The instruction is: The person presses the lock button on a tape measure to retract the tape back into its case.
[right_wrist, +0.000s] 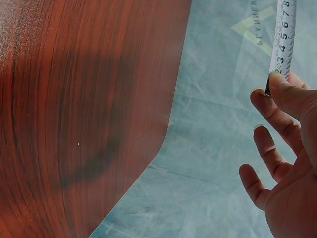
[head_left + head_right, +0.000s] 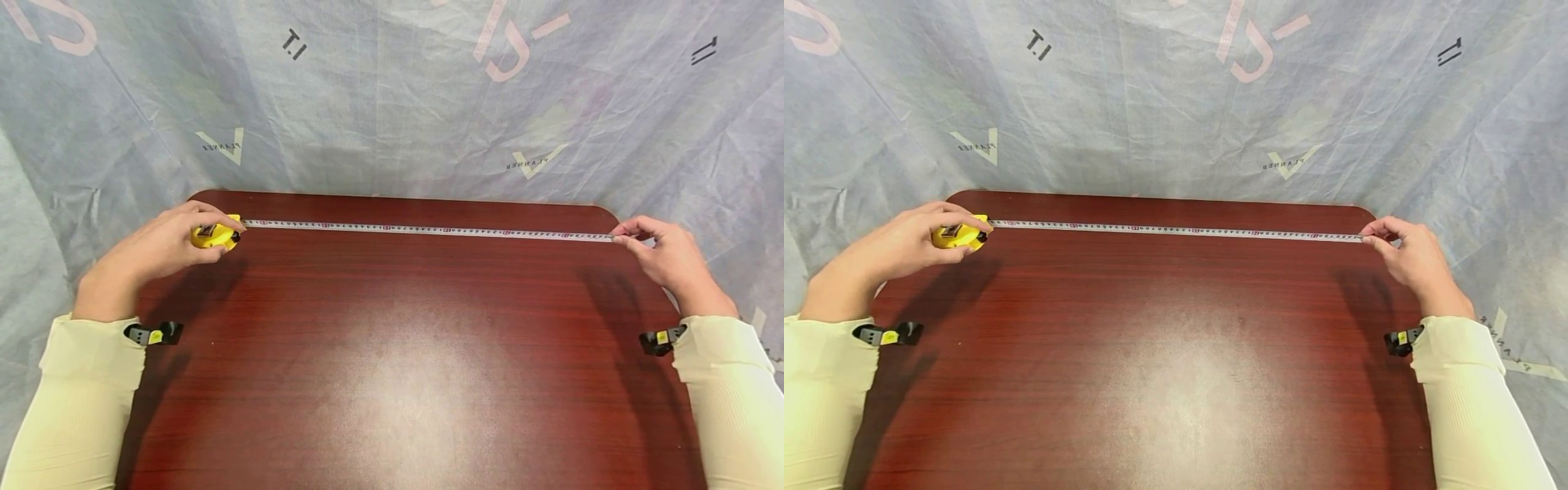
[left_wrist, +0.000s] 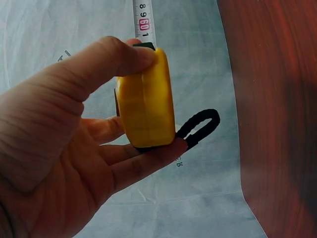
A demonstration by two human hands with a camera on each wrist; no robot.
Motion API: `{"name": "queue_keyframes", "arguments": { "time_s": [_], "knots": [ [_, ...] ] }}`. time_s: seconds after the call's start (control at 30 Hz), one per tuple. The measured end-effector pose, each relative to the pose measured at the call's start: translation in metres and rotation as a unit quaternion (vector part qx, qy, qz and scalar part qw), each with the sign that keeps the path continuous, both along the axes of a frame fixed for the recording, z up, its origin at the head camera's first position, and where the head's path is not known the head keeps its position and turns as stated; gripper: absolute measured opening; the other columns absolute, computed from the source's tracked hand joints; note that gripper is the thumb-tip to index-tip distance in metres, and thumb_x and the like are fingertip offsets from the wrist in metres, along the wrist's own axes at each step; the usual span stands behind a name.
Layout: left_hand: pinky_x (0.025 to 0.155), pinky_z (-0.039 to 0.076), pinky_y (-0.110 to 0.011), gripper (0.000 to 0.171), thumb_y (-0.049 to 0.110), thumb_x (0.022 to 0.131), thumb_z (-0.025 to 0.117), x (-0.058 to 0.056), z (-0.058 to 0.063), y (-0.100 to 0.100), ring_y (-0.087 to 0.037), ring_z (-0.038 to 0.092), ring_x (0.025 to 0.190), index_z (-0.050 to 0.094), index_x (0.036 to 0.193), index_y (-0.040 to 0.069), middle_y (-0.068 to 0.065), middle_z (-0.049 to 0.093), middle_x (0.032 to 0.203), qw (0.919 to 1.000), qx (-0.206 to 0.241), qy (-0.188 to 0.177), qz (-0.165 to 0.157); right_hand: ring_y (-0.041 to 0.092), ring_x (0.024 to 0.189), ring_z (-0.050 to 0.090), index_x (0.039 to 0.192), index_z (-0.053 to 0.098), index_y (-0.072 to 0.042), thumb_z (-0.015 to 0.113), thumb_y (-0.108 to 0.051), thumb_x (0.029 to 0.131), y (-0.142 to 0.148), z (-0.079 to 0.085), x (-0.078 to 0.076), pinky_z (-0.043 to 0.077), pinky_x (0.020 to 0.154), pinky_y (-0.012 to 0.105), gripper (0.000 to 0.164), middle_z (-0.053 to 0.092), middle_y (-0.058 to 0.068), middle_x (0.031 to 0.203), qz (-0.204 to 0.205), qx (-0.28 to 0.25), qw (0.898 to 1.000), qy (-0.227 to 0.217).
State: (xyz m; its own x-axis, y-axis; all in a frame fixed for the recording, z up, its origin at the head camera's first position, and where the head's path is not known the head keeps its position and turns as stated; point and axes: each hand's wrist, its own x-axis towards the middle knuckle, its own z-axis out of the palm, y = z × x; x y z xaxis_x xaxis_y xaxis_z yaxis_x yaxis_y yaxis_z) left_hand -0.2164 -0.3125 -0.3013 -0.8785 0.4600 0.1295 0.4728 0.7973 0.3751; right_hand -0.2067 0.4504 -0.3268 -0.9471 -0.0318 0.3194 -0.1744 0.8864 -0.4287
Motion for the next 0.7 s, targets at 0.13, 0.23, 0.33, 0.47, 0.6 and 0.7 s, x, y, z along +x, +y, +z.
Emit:
{"name": "queue_keyframes", "arguments": {
  "time_s": [0.13,0.23,0.33,0.47,0.6,0.7],
  "knots": [
    [0.085,0.037,-0.031,0.041,0.004,0.085,0.081,-0.0011,-0.0011,-0.0003,-0.024,0.055,0.113,0.075,0.120,0.024,-0.007,0.061,0.126,1.0000,0.001,0.006,-0.008,-0.011,0.079,0.044,0.105,0.073,-0.012,0.073,-0.018,0.097,-0.0003,0.0010,-0.0001,0.033,0.066,0.026,0.010,0.058,-0.031,0.080,-0.003,0.004,1.000,-0.005],
    [0.085,0.037,-0.031,0.038,0.004,0.085,0.081,-0.0018,-0.0019,-0.0005,-0.024,0.055,0.113,0.075,0.117,0.024,-0.006,0.061,0.125,0.9999,0.002,0.010,-0.011,-0.011,0.079,0.044,0.105,0.073,-0.012,0.073,-0.018,0.097,-0.0006,0.0013,-0.0008,0.034,0.066,0.025,0.009,0.058,-0.032,0.080,-0.001,0.004,1.000,-0.004],
    [0.085,0.037,-0.032,0.037,0.004,0.085,0.081,-0.0012,-0.0019,-0.0006,-0.023,0.055,0.112,0.075,0.115,0.025,-0.006,0.062,0.124,0.9999,0.000,0.011,-0.008,-0.012,0.079,0.044,0.104,0.073,-0.011,0.074,-0.017,0.097,-0.0006,0.0005,-0.0019,0.034,0.067,0.026,0.009,0.058,-0.034,0.080,-0.001,0.004,1.000,-0.001],
    [0.085,0.038,-0.035,0.036,0.005,0.085,0.080,-0.0001,-0.0012,0.0001,-0.022,0.055,0.109,0.075,0.114,0.025,-0.006,0.062,0.124,0.9999,-0.008,0.008,0.003,-0.011,0.081,0.043,0.105,0.072,-0.011,0.073,-0.019,0.098,-0.0006,-0.0002,-0.0035,0.034,0.068,0.026,0.010,0.056,-0.036,0.080,-0.002,0.004,1.000,-0.005],
    [0.084,0.039,-0.037,0.035,0.006,0.086,0.080,0.0008,-0.0001,0.0005,-0.022,0.055,0.107,0.075,0.114,0.025,-0.005,0.061,0.125,0.9998,-0.014,0.002,0.011,-0.010,0.081,0.044,0.106,0.072,-0.011,0.072,-0.020,0.099,-0.0006,-0.0003,-0.0046,0.034,0.067,0.026,0.011,0.055,-0.036,0.081,-0.005,0.001,1.000,-0.013],
    [0.083,0.039,-0.038,0.035,0.006,0.086,0.080,0.0013,0.0005,0.0004,-0.023,0.055,0.106,0.074,0.115,0.024,-0.005,0.060,0.125,0.9998,-0.015,-0.004,0.012,-0.010,0.080,0.043,0.106,0.072,-0.011,0.073,-0.019,0.098,-0.0006,-0.0004,-0.0052,0.033,0.067,0.026,0.011,0.056,-0.033,0.081,-0.005,0.000,1.000,-0.013]
  ]
}}
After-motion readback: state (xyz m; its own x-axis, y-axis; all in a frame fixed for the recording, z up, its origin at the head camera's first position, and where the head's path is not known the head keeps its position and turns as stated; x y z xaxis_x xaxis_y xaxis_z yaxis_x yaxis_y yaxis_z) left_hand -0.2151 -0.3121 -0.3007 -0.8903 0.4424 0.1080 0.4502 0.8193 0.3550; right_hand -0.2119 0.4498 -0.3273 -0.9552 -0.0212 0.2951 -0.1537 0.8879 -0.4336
